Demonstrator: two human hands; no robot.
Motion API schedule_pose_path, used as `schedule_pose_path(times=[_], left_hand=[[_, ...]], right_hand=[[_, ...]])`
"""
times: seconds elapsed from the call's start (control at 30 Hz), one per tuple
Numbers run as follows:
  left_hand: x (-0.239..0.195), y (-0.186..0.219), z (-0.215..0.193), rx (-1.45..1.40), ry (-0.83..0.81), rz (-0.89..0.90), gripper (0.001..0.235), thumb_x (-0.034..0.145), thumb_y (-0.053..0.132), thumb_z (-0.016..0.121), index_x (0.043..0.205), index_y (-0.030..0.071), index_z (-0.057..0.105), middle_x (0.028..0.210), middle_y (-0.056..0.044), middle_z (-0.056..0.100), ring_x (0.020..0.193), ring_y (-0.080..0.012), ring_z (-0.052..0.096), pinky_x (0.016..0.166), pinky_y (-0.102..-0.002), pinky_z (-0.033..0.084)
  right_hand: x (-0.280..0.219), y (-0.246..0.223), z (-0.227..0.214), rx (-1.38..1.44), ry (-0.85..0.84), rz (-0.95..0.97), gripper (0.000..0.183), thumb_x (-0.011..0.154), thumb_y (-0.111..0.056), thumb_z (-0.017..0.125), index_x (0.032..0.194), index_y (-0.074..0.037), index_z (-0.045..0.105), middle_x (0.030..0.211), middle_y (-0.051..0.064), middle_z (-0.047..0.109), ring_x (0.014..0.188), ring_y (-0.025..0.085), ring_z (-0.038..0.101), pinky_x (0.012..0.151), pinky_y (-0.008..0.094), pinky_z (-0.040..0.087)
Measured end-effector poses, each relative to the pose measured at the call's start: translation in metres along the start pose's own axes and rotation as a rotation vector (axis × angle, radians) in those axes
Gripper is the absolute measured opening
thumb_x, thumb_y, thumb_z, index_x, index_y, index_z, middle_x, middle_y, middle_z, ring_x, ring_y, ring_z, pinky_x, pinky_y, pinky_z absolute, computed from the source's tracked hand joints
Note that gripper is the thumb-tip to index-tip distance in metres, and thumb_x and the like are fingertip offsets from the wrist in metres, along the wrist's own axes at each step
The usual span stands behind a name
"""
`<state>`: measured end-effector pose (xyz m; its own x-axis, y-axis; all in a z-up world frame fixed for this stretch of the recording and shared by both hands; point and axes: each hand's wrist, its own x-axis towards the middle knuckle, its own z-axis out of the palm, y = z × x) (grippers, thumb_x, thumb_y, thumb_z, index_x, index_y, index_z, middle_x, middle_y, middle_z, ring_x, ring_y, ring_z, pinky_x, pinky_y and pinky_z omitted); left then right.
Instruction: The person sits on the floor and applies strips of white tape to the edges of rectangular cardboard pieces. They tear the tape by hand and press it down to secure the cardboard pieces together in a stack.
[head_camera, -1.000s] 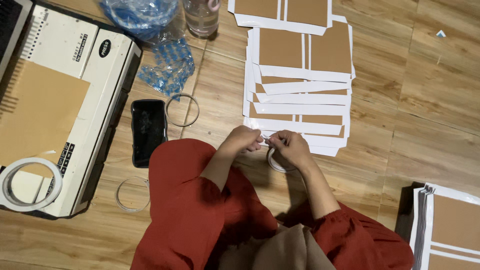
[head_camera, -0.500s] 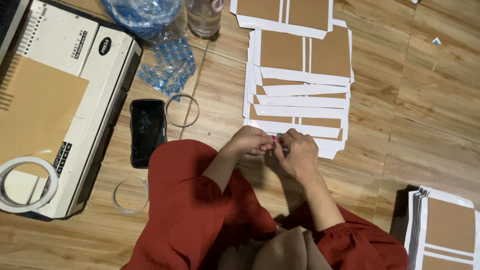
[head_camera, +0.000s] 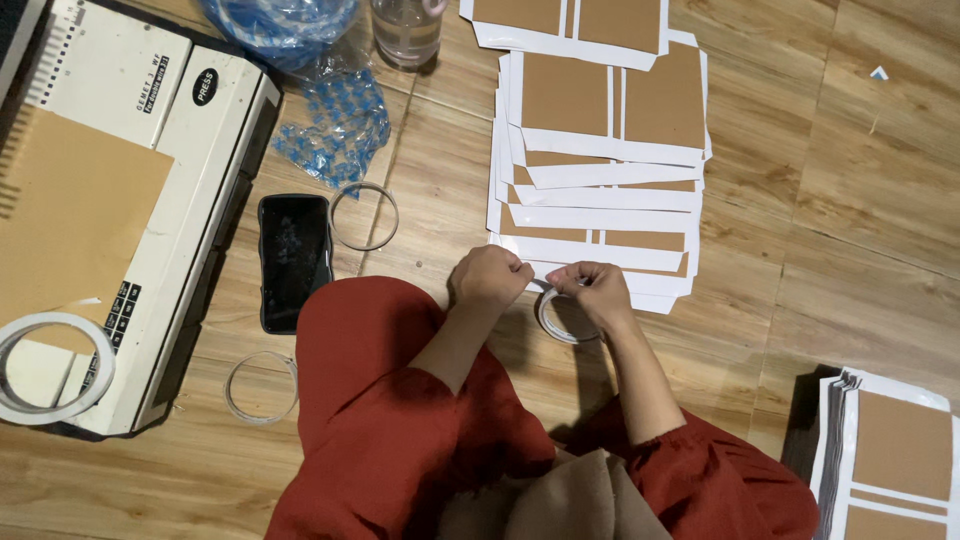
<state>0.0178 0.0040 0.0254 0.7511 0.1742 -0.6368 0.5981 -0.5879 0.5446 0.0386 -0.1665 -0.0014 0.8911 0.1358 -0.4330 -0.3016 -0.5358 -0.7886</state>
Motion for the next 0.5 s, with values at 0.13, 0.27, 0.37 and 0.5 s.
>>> schedule_pose_path(times=[0.13,0.27,0.37,0.5], left_hand=[[0.010,-0.005,0.003,0.057,0.092,-0.045,0.036,0.076,0.045,0.054,0.078,0.013,0.070,0.078,-0.010,0.066,0.084,-0.0270,0.064,0.078,-0.038,0.049],[0.020,-0.019,0.004,0.179,0.335,-0.016,0.032,0.076,0.042,0.056,0.074,0.011,0.066,0.070,-0.007,0.063,0.075,-0.0242,0.066,0.069,-0.038,0.052],[0.030,-0.026,-0.004,0.166,0.349,0.038,0.027,0.075,0.037,0.059,0.076,0.011,0.064,0.071,-0.007,0.061,0.077,-0.0269,0.064,0.071,-0.040,0.050],[0.042,-0.031,0.013,-0.087,0.080,0.214,0.009,0.071,0.026,0.064,0.078,0.020,0.062,0.071,0.001,0.062,0.085,-0.0231,0.063,0.075,-0.037,0.049]], right_hand=[[0.002,-0.010,0.012,-0.043,-0.059,0.021,0.012,0.066,-0.018,0.073,0.075,-0.010,0.071,0.058,0.001,0.057,0.057,0.009,0.044,0.055,0.018,0.033],[0.001,-0.033,0.010,-0.316,-0.030,0.008,0.010,0.070,-0.024,0.072,0.078,-0.018,0.072,0.073,0.003,0.064,0.067,0.024,0.055,0.065,0.034,0.042],[-0.004,-0.043,-0.002,-0.430,-0.014,0.034,0.010,0.070,-0.023,0.072,0.078,-0.017,0.071,0.077,0.007,0.065,0.077,0.035,0.061,0.071,0.040,0.045],[-0.001,-0.027,-0.009,-0.445,-0.011,0.066,0.012,0.065,-0.025,0.074,0.075,-0.019,0.071,0.079,0.004,0.064,0.080,0.032,0.062,0.073,0.039,0.047]])
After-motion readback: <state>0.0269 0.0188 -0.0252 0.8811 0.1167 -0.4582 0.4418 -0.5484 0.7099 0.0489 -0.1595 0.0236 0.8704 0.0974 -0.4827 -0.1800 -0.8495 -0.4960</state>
